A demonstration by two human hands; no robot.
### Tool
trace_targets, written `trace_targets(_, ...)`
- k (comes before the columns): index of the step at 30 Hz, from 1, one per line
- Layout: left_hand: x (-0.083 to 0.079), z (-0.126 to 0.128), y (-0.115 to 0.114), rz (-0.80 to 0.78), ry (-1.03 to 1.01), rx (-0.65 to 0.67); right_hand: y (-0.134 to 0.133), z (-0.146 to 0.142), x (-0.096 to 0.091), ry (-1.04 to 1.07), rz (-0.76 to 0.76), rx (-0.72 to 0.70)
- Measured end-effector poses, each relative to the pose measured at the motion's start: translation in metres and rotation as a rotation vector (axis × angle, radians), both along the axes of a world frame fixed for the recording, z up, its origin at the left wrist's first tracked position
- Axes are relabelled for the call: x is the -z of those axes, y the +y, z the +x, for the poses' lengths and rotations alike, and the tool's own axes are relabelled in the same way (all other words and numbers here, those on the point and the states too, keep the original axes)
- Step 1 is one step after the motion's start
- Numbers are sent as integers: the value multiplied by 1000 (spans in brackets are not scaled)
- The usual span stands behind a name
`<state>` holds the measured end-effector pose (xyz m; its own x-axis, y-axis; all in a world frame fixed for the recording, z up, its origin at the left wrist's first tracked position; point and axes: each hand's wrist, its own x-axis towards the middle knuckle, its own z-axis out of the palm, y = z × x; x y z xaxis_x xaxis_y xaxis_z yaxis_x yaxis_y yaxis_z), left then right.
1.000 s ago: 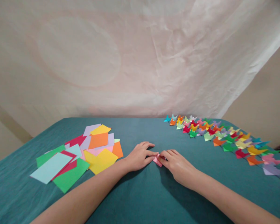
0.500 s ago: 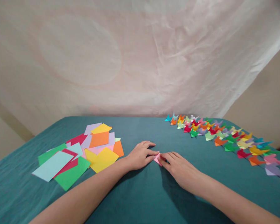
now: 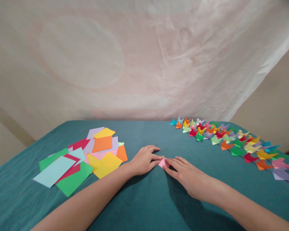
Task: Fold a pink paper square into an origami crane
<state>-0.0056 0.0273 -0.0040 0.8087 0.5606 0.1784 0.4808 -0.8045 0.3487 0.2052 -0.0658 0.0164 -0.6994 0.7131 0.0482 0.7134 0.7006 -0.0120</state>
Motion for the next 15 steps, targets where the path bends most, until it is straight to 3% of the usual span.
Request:
trace_targets(6,-1,0,0,5,5,5,2,8,-8,7,-137,-24)
trace_targets(15,-4,-2,-5,36,47,13,4,13,-13,47,-198,-35)
